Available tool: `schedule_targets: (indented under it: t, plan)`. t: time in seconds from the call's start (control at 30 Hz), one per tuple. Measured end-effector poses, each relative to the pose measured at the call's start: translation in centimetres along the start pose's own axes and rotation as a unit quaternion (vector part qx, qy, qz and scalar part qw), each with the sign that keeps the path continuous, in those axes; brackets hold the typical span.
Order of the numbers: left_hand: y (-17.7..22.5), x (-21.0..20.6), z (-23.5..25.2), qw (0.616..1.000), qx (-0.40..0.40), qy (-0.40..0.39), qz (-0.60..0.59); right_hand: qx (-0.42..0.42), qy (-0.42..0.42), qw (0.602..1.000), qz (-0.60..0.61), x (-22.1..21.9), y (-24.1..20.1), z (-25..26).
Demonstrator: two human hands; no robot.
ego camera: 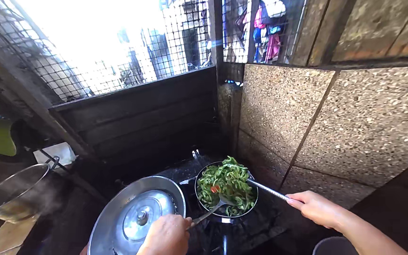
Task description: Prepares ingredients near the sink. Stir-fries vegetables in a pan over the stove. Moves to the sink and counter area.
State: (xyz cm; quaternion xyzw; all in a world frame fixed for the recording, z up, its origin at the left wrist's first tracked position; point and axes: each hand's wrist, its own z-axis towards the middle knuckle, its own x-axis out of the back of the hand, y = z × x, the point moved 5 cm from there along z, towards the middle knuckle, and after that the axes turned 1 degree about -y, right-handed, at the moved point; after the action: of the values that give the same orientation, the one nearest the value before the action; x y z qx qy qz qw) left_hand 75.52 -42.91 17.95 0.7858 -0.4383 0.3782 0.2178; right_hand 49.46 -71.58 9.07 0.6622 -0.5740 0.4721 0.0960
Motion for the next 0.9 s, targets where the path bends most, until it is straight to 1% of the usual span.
schedule_targets:
  t: [0.07,0.13,0.2,0.33,0.4,0.5,0.53,0.63,0.73,0.8,0.83,0.9]
  plan:
    - [-1.1,0.5,-1.3,1.000,0.012,-0.001,0.001,0.033,0.015,0.999,-0.034,0.7,-1.7,-1.0]
    - [-2.3,1.1,-2.6,0.999,0.034,-0.003,0.004,0.044,0.031,0.996,-0.077,1.1,-3.3,-2.4]
    - [-3.5,1.5,-3.5,0.999,0.050,0.007,0.012,0.026,0.057,0.987,-0.147,1.2,-5.0,-4.0]
    - [-4.8,2.3,-4.4,0.996,0.083,0.020,0.019,-0.001,0.105,0.954,-0.281,0.9,-7.8,-6.6]
    - [-5.1,2.6,-4.4,0.995,0.097,0.026,0.022,0.005,0.126,0.942,-0.310,1.1,-8.3,-7.3]
    - [-5.1,3.0,-4.1,0.992,0.116,0.034,0.037,0.036,0.215,0.926,-0.309,2.4,-8.1,-7.6]
    - [-5.0,3.1,-3.9,0.991,0.120,0.037,0.047,0.030,0.223,0.924,-0.309,2.9,-8.2,-7.3]
    - [-4.3,3.5,-2.8,0.987,0.133,0.051,0.070,-0.011,0.187,0.933,-0.308,3.6,-9.0,-4.4]
    - [-3.2,4.0,-1.9,0.983,0.139,0.067,0.102,-0.003,0.166,0.936,-0.312,3.7,-10.0,-0.7]
    - [-1.7,5.0,-2.5,0.984,0.151,0.034,0.094,0.013,0.155,0.936,-0.315,3.7,-10.9,1.3]
    - [-1.4,5.2,-2.0,0.985,0.144,0.029,0.091,0.018,0.144,0.937,-0.319,3.8,-11.2,2.3]
    - [-2.1,4.8,1.0,0.988,0.108,0.046,0.096,0.040,0.101,0.944,-0.310,4.0,-10.9,5.0]
